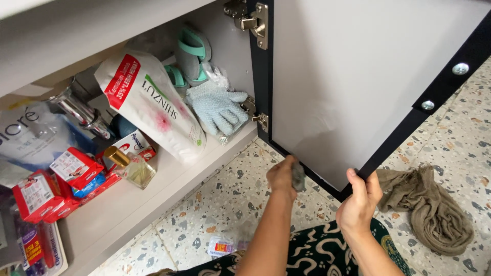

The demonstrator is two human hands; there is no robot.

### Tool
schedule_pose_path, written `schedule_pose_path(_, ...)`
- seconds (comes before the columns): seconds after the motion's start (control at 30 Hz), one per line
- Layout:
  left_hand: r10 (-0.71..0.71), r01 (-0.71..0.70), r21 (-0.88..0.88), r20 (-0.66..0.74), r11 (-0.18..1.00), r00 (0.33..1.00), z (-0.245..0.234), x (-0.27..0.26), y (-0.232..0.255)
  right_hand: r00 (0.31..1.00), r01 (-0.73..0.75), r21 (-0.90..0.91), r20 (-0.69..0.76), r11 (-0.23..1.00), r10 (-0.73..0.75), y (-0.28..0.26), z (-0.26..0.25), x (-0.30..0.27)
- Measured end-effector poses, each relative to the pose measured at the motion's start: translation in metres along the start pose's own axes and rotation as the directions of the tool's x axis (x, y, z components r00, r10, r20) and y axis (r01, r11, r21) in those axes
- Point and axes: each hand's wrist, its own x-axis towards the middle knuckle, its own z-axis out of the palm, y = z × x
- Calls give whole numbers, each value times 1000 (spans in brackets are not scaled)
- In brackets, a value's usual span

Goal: Organizing toiletries and cleaning supplies under a bathroom sink.

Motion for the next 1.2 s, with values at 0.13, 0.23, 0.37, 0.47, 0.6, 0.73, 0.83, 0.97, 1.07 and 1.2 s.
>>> schedule_pose_path(0.13,-20,22,-23,106,1000,994,-7,6,-40,1000,-3,20,2,1000,3,-1,0,1)
schedule_pose_path(0.23,-120,117,28,148,993,982,-4,-26,-48,1000,-6,38,5,999,5,-4,2,3)
schedule_pose_path(0.37,-173,172,19,121,985,977,3,-57,-40,1000,7,28,0,1000,-7,-2,-1,4)
schedule_pose_path(0.47,-240,228,105,113,968,964,4,-67,-36,1000,-12,20,0,1000,12,-6,1,4)
schedule_pose_path(0.6,-233,231,37,228,972,945,-1,-46,-68,999,-40,35,16,999,40,-10,4,3)
schedule_pose_path(0.73,-283,279,56,287,959,915,-1,-55,-74,1000,-10,34,25,999,9,-8,2,6)
schedule_pose_path(0.83,-374,346,156,210,925,904,7,-74,-63,1000,-4,-3,5,1000,4,-3,-3,8)
schedule_pose_path(0.97,-364,331,167,243,929,899,8,-72,-57,1000,-25,0,6,1000,25,-7,-1,9)
schedule_pose_path(1.07,-430,351,365,161,862,888,11,-75,-42,1000,-11,-7,7,1000,11,-4,-3,9)
schedule_pose_path(1.2,-362,208,445,294,871,885,6,-54,-49,1000,1,-2,10,1000,-1,-1,-4,8)
